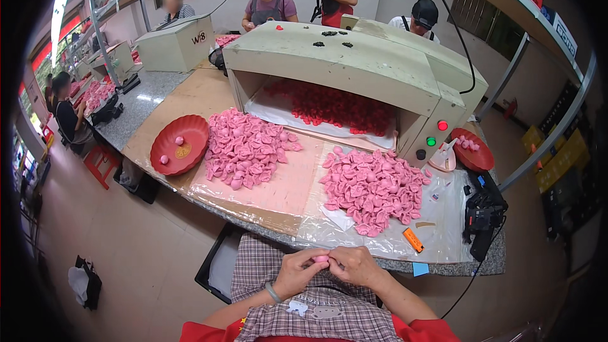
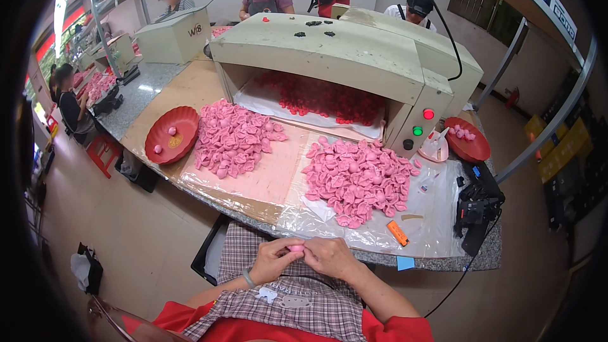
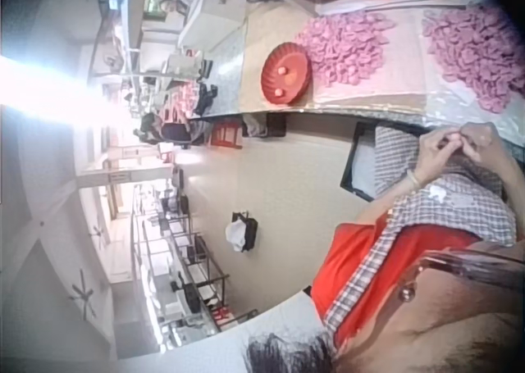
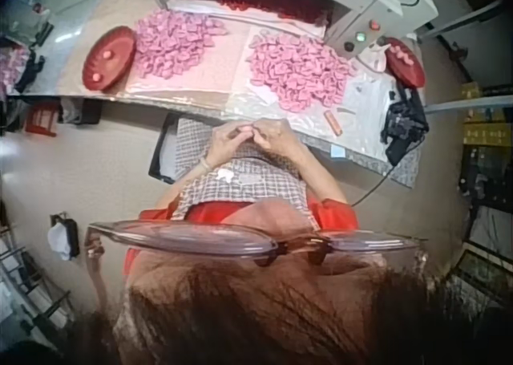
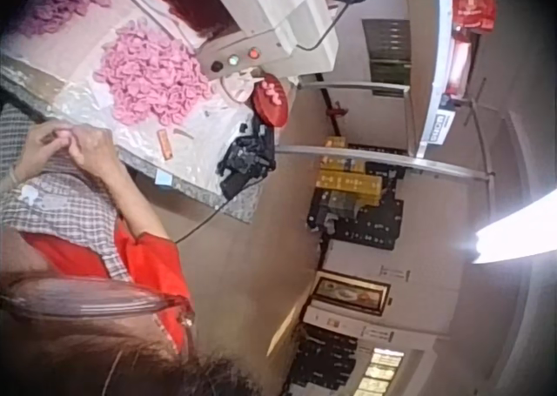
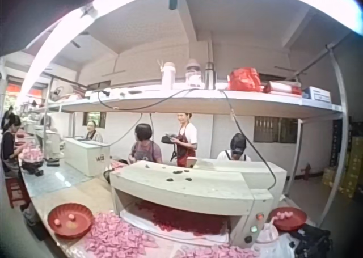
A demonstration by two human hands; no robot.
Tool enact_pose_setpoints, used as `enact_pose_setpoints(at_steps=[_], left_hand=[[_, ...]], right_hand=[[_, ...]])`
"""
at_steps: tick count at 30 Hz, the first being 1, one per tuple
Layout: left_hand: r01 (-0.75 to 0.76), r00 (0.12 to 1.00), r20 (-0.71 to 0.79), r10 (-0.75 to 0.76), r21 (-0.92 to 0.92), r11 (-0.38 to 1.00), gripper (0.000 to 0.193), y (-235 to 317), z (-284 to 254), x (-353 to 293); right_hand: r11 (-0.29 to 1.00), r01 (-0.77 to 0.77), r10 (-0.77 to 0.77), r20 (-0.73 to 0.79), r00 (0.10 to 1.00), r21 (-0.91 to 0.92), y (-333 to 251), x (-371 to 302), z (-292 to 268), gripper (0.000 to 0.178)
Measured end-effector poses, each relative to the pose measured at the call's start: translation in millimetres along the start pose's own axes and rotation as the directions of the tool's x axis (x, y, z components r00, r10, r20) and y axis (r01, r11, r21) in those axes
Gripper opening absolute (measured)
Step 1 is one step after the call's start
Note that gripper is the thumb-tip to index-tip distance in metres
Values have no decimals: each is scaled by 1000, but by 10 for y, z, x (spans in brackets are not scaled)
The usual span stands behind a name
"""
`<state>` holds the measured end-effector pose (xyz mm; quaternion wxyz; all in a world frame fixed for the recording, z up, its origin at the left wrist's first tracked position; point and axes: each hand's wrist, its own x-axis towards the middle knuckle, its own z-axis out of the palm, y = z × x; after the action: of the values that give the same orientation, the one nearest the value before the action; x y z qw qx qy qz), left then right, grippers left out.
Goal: Manually glue and assemble small pink plastic toy components at a factory workbench.
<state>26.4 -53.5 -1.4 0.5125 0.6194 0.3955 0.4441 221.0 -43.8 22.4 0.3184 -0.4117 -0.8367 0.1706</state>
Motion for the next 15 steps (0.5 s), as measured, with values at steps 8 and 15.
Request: enact_pose_setpoints(at_steps=[8,15], left_hand=[[7,999,-42,-9,-31,999,27,-38,-31,14],[88,995,-41,-93,-120,989,27,57,-139,75]], right_hand=[[1000,19,-19,27,999,7,13,105,18,7],[996,-23,28,-59,998,85,-136,197,-18,12]])
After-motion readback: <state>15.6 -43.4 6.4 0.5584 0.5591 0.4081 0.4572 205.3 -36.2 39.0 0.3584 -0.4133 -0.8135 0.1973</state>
